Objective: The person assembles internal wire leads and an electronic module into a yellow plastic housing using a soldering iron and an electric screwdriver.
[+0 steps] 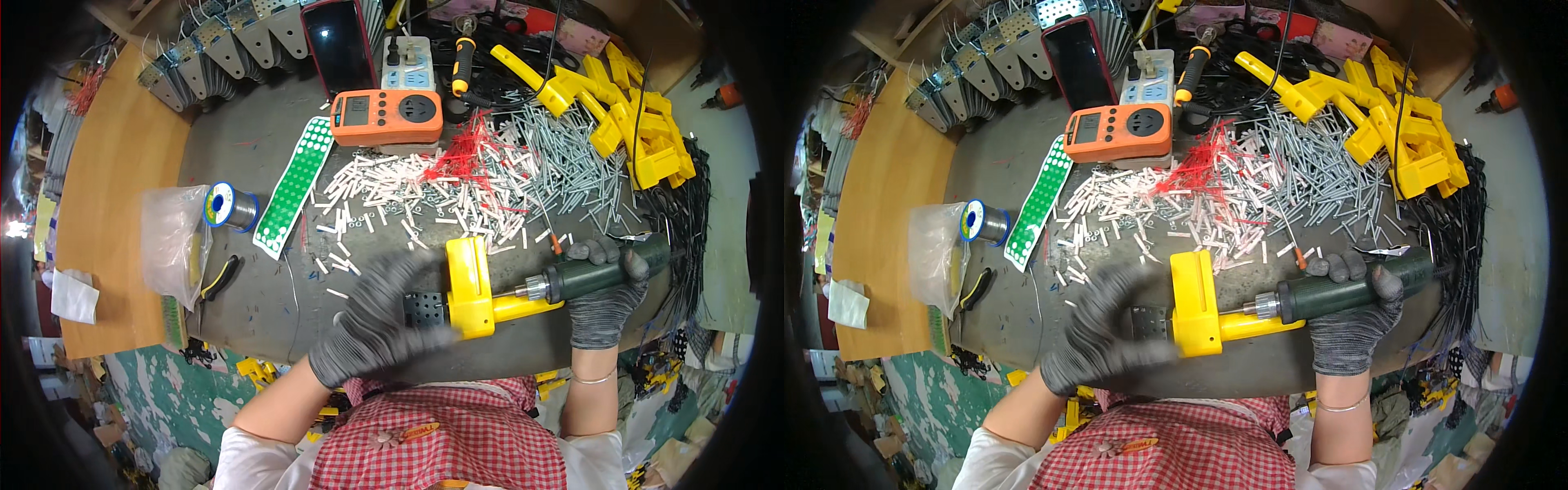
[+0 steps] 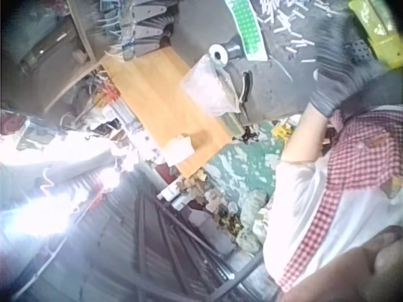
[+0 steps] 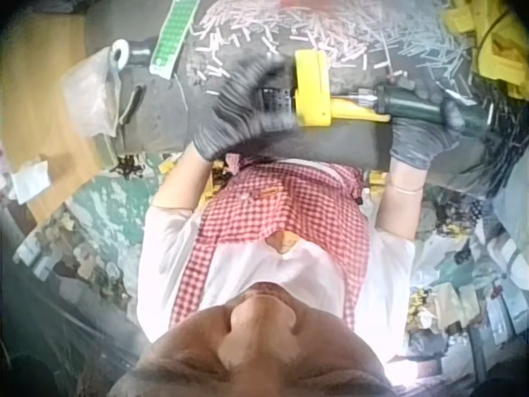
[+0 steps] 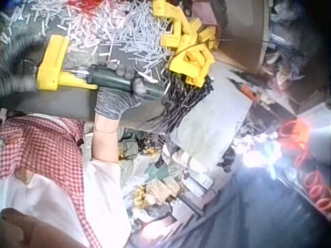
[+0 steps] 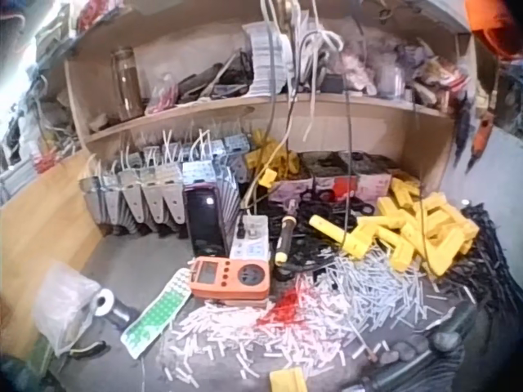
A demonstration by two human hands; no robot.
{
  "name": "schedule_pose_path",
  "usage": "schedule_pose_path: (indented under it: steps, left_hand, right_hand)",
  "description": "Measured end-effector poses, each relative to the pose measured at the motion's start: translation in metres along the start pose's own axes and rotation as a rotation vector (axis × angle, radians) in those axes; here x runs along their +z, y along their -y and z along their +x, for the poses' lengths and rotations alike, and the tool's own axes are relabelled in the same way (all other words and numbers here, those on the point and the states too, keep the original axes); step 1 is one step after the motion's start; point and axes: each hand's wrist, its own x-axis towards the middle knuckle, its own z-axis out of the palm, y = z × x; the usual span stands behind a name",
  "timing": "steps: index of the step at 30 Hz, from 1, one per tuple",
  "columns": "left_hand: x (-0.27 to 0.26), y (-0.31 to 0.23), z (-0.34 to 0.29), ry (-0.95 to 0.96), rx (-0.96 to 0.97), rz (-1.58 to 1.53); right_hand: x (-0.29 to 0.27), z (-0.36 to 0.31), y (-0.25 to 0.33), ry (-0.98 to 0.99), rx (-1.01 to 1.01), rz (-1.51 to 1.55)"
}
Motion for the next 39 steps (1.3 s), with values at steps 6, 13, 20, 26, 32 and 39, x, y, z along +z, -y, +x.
schedule_pose_path:
  steps: [6,13,20,26,32,39]
  left_hand:
    - [-0.036,0.057,0.020,-0.235,-0.040,0.796]
    - [-0.045,0.051,0.027,-0.063,-0.350,0.476]
    - [-0.006,-0.010,-0.011,-0.084,-0.029,0.077]
    - [0.007,-0.001,-0.013,-0.053,0.024,-0.065]
    - [0.007,-0.004,-0.010,-0.040,-0.054,-0.029]
    - [0.008,0.000,-0.009,-0.034,-0.032,-0.103]
  right_hand:
    - [0.004,0.002,-0.002,0.007,0.013,0.018]
    - [0.004,-0.001,-0.003,-0.027,-0.008,0.033]
    - [-0.002,0.002,-0.003,0.008,0.015,0.034]
    - [-0.004,0.000,-0.003,0.020,0.019,0.061]
    - [0.007,-0.001,-0.007,0.005,-0.014,0.001]
    - [0.010,-0.002,-0.008,-0.021,-0.033,0.002]
